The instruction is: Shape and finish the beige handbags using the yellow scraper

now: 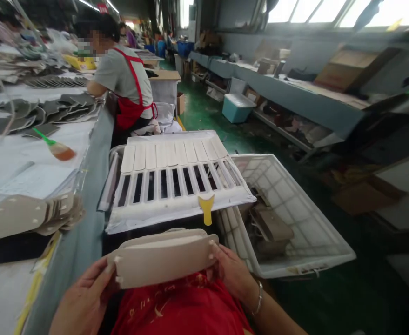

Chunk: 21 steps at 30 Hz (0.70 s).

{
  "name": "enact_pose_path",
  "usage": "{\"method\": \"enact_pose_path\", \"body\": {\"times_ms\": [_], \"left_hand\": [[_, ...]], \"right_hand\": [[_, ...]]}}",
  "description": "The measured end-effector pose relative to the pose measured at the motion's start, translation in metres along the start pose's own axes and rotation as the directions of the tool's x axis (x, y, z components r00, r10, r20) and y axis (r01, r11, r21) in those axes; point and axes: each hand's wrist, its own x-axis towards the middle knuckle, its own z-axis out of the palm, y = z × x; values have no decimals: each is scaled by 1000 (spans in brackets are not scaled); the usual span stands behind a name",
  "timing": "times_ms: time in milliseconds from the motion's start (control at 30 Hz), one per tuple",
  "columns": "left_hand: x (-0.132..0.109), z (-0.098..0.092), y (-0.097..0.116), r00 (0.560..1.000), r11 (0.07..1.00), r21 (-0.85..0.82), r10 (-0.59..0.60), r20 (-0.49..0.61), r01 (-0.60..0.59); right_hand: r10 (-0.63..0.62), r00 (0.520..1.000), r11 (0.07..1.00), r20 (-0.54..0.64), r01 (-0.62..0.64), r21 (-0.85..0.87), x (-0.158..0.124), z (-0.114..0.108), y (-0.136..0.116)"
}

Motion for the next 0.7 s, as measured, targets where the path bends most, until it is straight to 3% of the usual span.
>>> {"method": "enact_pose_path", "body": {"times_ms": [67,200,367,700], "left_hand": [[10,10,-6,997,998,-31,-61,55,63],[28,12,-16,994,995,69,-82,77,77],[35,8,-20,995,992,84,-101,20,99],[42,4,-24,990,991,57,-117,-79,121]], "right_hand": [[-22,998,986,-52,13,-165,4,-12,-4],[-58,992,913,-108,9,-408,19,-22,-10],[-173,980,703,-100,51,-709,35,-28,-11],[-162,985,515,-51,41,-856,41,-32,-27]]}}
